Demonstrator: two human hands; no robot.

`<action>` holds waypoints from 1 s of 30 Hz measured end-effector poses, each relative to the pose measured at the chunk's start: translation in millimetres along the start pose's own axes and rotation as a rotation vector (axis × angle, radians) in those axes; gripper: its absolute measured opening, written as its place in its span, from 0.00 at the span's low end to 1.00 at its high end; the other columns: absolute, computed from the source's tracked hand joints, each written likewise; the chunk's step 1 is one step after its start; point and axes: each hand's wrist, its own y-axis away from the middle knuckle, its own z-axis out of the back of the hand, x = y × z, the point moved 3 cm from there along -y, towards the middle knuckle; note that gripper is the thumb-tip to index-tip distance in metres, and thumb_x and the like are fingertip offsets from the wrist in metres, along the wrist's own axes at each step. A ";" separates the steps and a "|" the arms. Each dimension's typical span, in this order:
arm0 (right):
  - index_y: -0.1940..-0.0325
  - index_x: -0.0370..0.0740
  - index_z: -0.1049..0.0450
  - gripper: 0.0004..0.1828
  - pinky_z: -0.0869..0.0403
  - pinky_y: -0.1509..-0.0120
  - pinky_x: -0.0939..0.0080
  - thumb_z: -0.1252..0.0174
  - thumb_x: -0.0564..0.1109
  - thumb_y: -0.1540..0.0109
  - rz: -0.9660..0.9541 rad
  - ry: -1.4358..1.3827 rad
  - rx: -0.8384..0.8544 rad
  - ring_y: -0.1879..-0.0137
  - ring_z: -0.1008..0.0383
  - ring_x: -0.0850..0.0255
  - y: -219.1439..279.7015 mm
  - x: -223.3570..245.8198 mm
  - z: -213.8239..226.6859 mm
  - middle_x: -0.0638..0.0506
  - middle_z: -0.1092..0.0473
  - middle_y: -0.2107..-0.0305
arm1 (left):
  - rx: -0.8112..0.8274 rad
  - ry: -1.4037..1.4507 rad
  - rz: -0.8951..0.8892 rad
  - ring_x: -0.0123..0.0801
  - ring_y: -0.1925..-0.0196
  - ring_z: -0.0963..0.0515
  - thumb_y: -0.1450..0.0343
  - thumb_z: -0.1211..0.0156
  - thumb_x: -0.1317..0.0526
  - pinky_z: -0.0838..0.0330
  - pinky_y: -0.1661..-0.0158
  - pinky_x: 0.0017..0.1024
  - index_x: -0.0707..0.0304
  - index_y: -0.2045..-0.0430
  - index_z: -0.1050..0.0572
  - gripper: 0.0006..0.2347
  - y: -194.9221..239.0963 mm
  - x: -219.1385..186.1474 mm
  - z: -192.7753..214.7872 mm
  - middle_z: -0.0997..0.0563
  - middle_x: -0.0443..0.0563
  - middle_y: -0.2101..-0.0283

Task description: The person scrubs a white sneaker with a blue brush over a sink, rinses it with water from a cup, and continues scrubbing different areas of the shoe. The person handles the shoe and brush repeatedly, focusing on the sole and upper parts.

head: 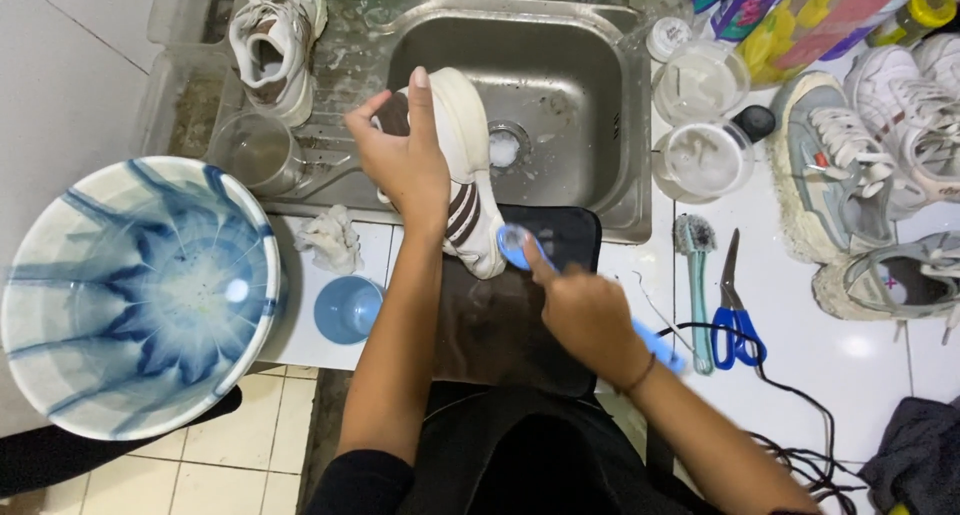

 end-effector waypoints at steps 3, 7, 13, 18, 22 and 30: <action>0.28 0.56 0.37 0.29 0.41 0.85 0.49 0.47 0.49 0.35 -0.159 -0.197 -0.135 0.86 0.36 0.51 2.8 6.5 -42.9 0.49 0.36 0.85 | -0.010 0.037 0.027 0.41 0.46 0.22 0.39 0.45 0.36 0.31 0.47 0.35 0.59 0.59 0.30 0.27 -1.7 1.8 3.6 0.21 0.54 0.52; 0.25 0.60 0.43 0.32 0.35 0.82 0.45 0.48 0.47 0.34 -0.221 -0.174 -0.089 0.83 0.33 0.48 -22.2 20.0 -36.6 0.49 0.36 0.83 | -0.029 0.056 0.009 0.37 0.51 0.21 0.38 0.45 0.36 0.30 0.49 0.33 0.60 0.60 0.30 0.27 4.0 0.5 9.6 0.21 0.51 0.55; 0.28 0.57 0.35 0.29 0.28 0.80 0.55 0.48 0.45 0.35 -0.202 -0.295 -0.217 0.86 0.30 0.51 24.9 38.5 -71.5 0.47 0.29 0.81 | -0.176 0.106 -0.101 0.60 0.44 0.23 0.33 0.33 0.42 0.26 0.45 0.41 0.67 0.55 0.29 0.27 8.0 21.8 28.7 0.23 0.72 0.51; 0.26 0.54 0.36 0.28 0.31 0.82 0.59 0.51 0.48 0.32 -0.252 -0.312 -0.246 0.86 0.30 0.54 -17.4 41.1 -50.1 0.46 0.28 0.82 | -0.206 0.188 -0.095 0.61 0.39 0.27 0.33 0.29 0.45 0.34 0.39 0.45 0.69 0.51 0.32 0.28 16.2 26.4 41.1 0.27 0.75 0.47; 0.27 0.53 0.37 0.27 0.28 0.78 0.47 0.53 0.51 0.31 -0.314 -0.386 -0.160 0.82 0.26 0.44 11.1 44.7 -60.1 0.39 0.28 0.82 | -0.205 0.244 -0.094 0.57 0.38 0.29 0.32 0.29 0.47 0.39 0.36 0.45 0.70 0.48 0.33 0.29 29.3 29.5 55.6 0.30 0.73 0.45; 0.25 0.52 0.39 0.27 0.34 0.81 0.59 0.60 0.52 0.30 -0.319 -0.646 -0.108 0.87 0.31 0.53 -7.2 54.5 -47.5 0.45 0.29 0.88 | 0.038 0.304 -0.061 0.46 0.30 0.45 0.35 0.23 0.72 0.48 0.30 0.45 0.53 0.33 0.50 0.41 71.1 37.5 86.6 0.51 0.68 0.32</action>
